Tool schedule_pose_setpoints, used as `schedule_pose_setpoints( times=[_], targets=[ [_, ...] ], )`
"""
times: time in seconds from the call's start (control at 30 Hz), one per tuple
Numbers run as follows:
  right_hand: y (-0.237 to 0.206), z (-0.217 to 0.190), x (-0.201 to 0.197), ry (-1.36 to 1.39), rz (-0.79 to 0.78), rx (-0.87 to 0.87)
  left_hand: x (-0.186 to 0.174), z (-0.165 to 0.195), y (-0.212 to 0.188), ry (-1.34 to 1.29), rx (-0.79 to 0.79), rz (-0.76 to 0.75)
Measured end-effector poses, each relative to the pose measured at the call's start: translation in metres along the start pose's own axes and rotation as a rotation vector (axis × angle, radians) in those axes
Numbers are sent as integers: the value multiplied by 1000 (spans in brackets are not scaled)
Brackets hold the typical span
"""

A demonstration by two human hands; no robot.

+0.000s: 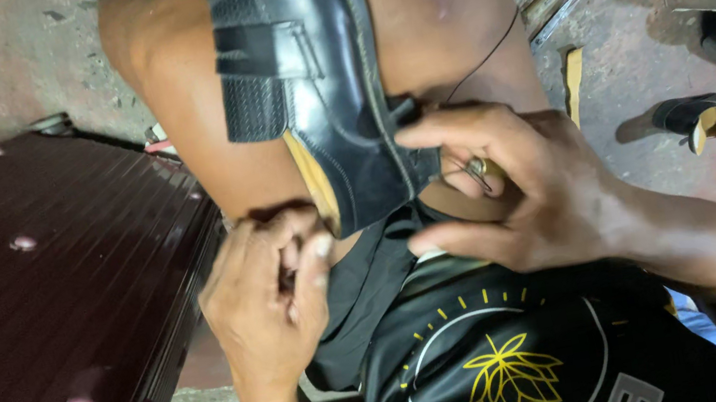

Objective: The person stitches the heel counter of a black leather shoe using a needle and thread. They repeatedly push the needle through the leather and pull the thread tight to secure the seam.

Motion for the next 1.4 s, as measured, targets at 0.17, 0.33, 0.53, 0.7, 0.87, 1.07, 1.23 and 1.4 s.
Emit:
schedule_pose_setpoints(
  times=[0.17, 0.33, 0.53, 0.7, 0.87, 1.07, 1.23, 1.4],
  targets=[
    [12, -4, 13, -144, 69, 110, -1, -17, -13, -614, -124, 125],
    [13, -6, 18, -172, 109, 65, -1, -21, -9, -1471, -82, 150],
    [19, -10, 19, -189, 133, 7, -14, -8, 7, -23, 37, 84],
    [23, -8, 23, -208, 108, 48, -6, -39, -2, -339, -57, 118],
    [23, 0, 24, -213, 132, 9, -2, -95, -29, -601, -286, 542],
    [14, -1, 13, -187, 138, 75, -2, -102, -2, -652, -286, 679],
    [13, -5, 9, -147, 84, 203, -4, -29, 9, -140, 7, 515],
    [11, -10, 3, -169, -4, 224, -3, 16, 35, -219, 127, -23]
  ],
)
Point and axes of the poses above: each hand's wrist, its own y-axis towards the middle knuckle, its own x-axis out of the palm, z = x × y, the point moved 2 cm from there along y, towards the middle knuckle, and after that the axes turned 7 degrees about -z, right-handed, at the moved point
